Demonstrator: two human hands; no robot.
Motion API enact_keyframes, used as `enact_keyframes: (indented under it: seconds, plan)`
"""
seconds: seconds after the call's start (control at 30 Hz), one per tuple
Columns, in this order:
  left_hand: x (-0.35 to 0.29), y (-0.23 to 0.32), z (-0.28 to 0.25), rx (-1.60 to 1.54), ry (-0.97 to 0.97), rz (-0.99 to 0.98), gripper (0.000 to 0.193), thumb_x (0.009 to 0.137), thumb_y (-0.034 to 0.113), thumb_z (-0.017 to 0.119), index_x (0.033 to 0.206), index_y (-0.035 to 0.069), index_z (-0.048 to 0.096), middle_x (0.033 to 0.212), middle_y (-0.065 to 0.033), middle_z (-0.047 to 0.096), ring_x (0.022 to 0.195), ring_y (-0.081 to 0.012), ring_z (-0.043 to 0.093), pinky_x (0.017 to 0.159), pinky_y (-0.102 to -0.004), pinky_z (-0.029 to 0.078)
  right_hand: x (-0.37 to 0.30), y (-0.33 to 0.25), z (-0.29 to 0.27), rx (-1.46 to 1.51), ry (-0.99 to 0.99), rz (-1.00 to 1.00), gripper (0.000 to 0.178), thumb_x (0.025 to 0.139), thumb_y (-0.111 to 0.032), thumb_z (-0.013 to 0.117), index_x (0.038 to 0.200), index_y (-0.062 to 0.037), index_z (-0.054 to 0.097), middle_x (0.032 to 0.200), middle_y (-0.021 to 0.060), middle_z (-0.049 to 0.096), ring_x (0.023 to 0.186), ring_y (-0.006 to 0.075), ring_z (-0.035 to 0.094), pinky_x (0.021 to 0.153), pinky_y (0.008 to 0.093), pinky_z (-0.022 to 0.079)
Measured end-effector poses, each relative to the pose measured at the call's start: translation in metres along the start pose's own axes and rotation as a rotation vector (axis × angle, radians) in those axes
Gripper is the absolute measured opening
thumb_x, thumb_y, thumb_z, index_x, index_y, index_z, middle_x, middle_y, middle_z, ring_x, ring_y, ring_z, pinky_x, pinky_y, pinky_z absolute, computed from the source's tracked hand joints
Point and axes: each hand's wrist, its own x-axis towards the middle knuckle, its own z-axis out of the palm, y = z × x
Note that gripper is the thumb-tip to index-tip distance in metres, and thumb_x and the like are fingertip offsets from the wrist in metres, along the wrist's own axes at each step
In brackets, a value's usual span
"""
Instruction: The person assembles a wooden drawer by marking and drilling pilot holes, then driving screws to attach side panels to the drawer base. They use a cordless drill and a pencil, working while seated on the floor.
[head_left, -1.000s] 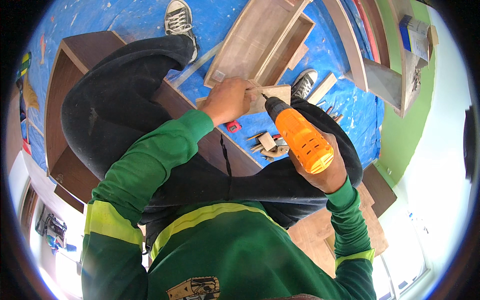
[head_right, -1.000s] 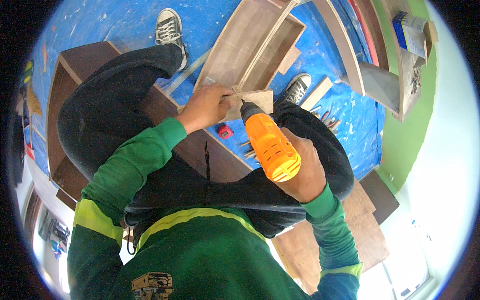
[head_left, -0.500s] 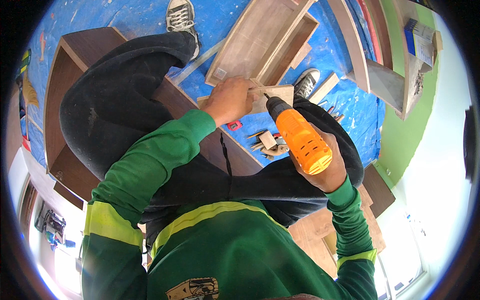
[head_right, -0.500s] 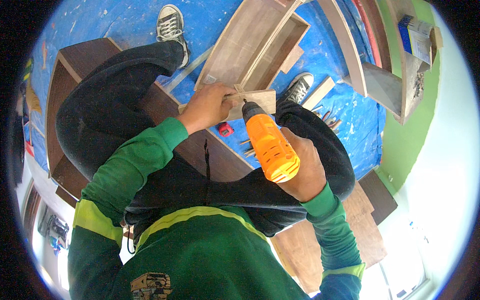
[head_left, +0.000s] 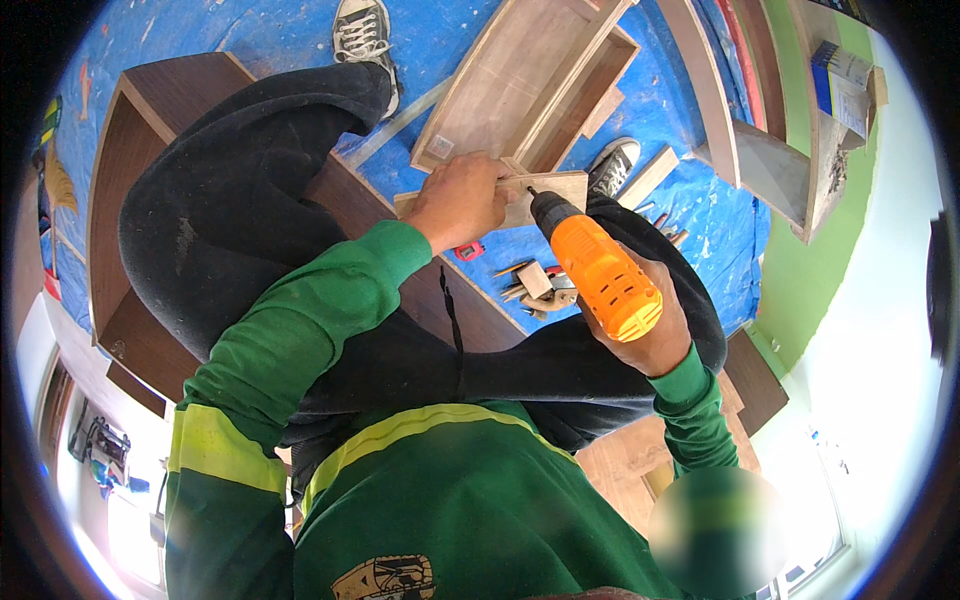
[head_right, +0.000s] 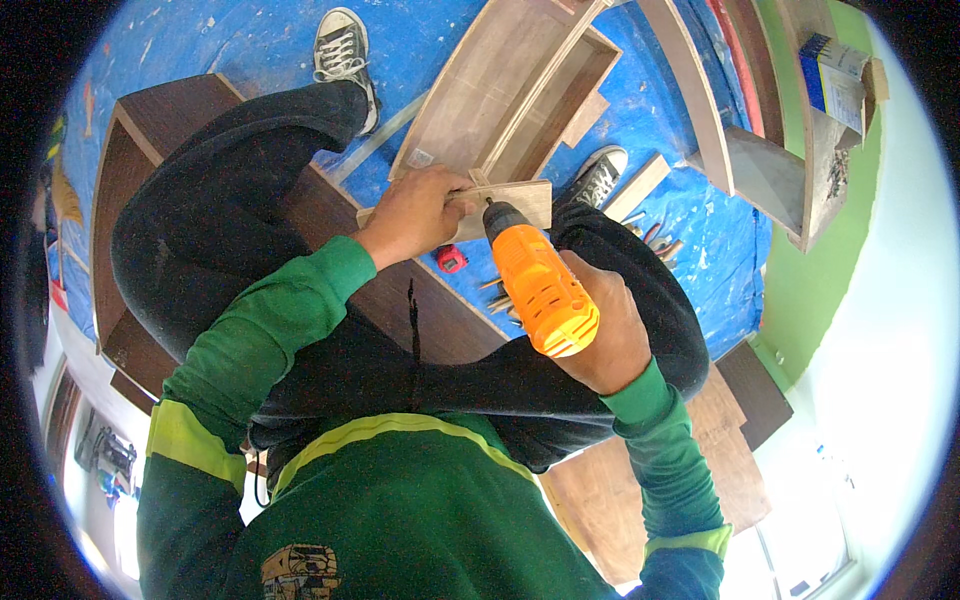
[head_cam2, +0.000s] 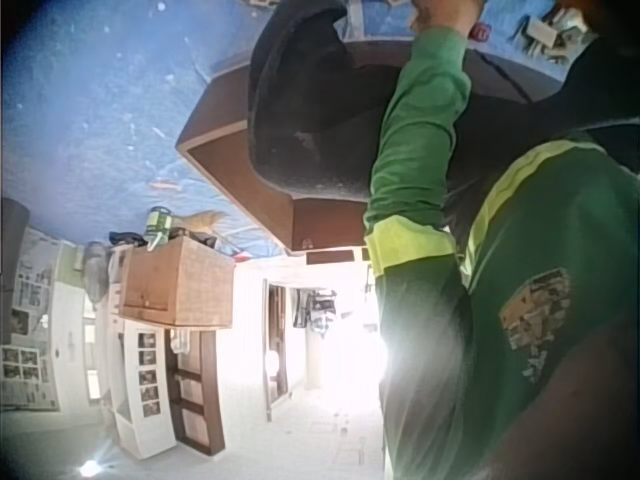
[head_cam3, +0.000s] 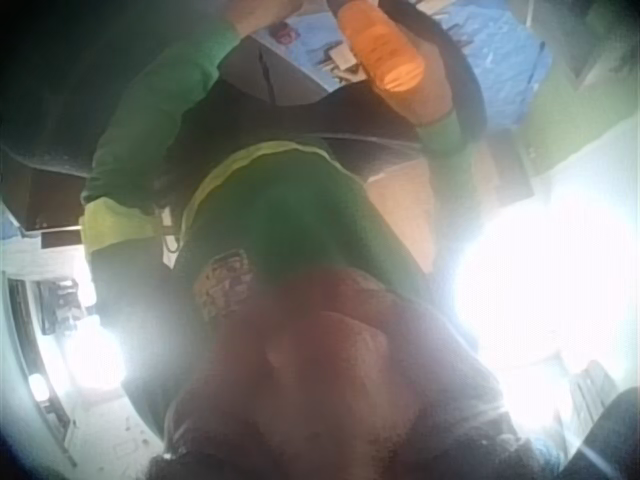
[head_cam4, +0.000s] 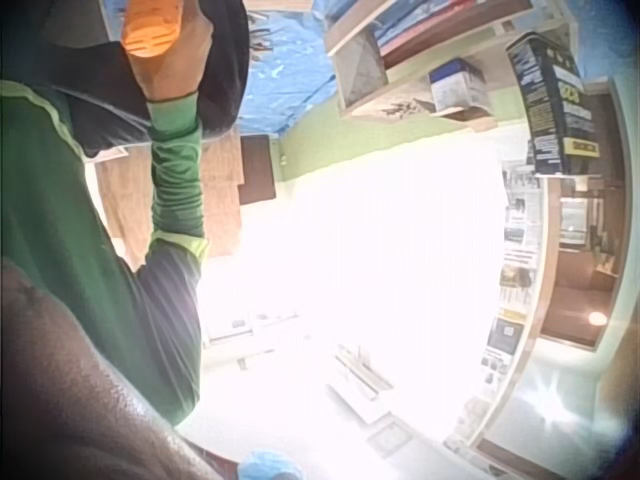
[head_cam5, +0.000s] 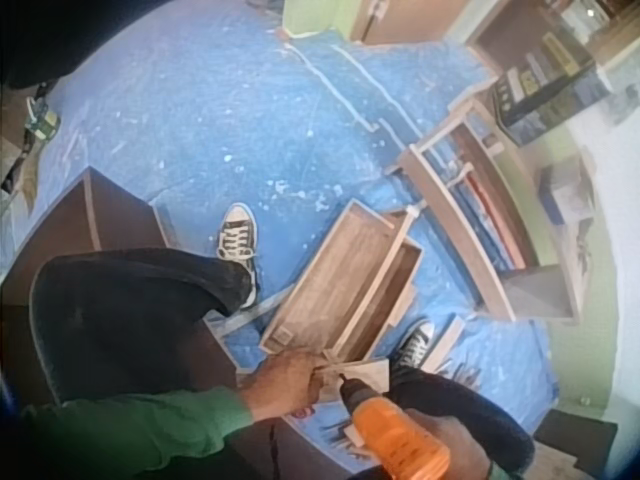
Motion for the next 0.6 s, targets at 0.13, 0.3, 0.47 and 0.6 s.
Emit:
enact_keyframes:
  seconds: [0.13,0.3,0.47,0.6]
  plan:
    - [0.0,-0.001,0.001,0.0,0.012,0.01,0.028,0.095,0.018,0.074,0.119,0.006,0.082,0.113,-0.0252,0.075,0.109,-0.0479,0.071,0.098,-0.0573,0.054,0.005,0.007,0.002,0.033,-0.035,-0.009,0.032,0.086,-0.021,0.088,0.108,-0.0043,0.071,0.089,0.0221,0.074,0.091,0.0473,0.074,0.075,0.0482,0.059]
    - [0.0,0.001,0.001,0.006,0.004,0.009,0.028,0.096,0.02,0.073,0.119,0.005,0.081,0.113,-0.026,0.075,0.109,-0.0482,0.071,0.098,-0.058,0.054,0.006,0.013,0.0,0.01,-0.101,0.004,0.032,0.085,-0.015,0.085,0.112,-0.0031,0.072,0.103,0.0195,0.074,0.093,0.0462,0.072,0.077,0.0476,0.059]
    - [0.002,0.001,-0.001,0.052,0.005,0.028,0.028,0.098,0.022,0.073,0.117,0.004,0.081,0.113,-0.0272,0.074,0.11,-0.0485,0.071,0.099,-0.0583,0.053,0.009,0.01,-0.009,-0.03,-0.16,0.055,0.03,0.085,-0.015,0.084,0.108,-0.0026,0.069,0.096,0.0189,0.072,0.089,0.0475,0.07,0.074,0.0481,0.057]
    - [0.003,-0.001,0.001,0.091,0.026,0.054,0.029,0.097,0.024,0.074,0.119,0.005,0.082,0.111,-0.0275,0.075,0.108,-0.0483,0.072,0.098,-0.0582,0.055,0.014,0.011,-0.015,-0.06,-0.186,0.011,0.03,0.085,-0.018,0.085,0.104,-0.0032,0.066,0.088,0.0192,0.07,0.085,0.049,0.07,0.072,0.0486,0.056]
